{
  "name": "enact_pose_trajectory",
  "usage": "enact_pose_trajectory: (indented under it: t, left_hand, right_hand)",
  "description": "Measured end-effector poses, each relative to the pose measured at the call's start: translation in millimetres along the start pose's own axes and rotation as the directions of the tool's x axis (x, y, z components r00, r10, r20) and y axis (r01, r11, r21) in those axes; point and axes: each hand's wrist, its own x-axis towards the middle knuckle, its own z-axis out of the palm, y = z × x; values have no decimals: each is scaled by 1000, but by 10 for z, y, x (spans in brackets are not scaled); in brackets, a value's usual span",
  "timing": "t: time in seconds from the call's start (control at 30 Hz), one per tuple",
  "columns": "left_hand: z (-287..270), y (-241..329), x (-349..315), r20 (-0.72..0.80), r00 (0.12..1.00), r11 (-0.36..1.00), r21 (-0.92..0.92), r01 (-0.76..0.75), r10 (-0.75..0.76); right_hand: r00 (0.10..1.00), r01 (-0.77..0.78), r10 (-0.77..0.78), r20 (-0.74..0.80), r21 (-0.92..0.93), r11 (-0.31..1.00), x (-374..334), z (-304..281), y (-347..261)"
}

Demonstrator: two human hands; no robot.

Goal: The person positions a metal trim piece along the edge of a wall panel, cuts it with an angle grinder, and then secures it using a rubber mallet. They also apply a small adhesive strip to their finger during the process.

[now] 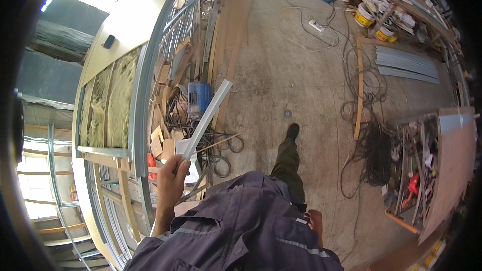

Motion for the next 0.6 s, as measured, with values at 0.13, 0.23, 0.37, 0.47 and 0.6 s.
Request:
enact_pose_trajectory:
  t: [0.13, 0.23, 0.37, 0.47, 0.6]
  left_hand:
    - [493, 476, 1072, -32, 996, 993, 71, 91, -89]
    - [690, 929, 1780, -44, 994, 991, 81, 103, -100]
    - [833, 1296, 2634, -98, 982, 983, 78, 166, -159]
    - [931, 1522, 3473, -51, 972, 962, 140, 236, -231]
    - [1203, 1683, 4899, 1, 988, 973, 173, 150, -152]
  right_hand:
    - [1000, 20, -22, -12, -114, 993, 695, 107, -1719]
    - [971, 188, -230, -65, -388, 902, 1074, 690, -3746]
    - [872, 471, -475, 117, -464, 750, 598, 2063, -6606]
    - [725, 681, -649, 231, -387, 622, 190, 3141, -8187]
    - [585, 811, -744, 323, -213, 545, 150, 4309, -9405]
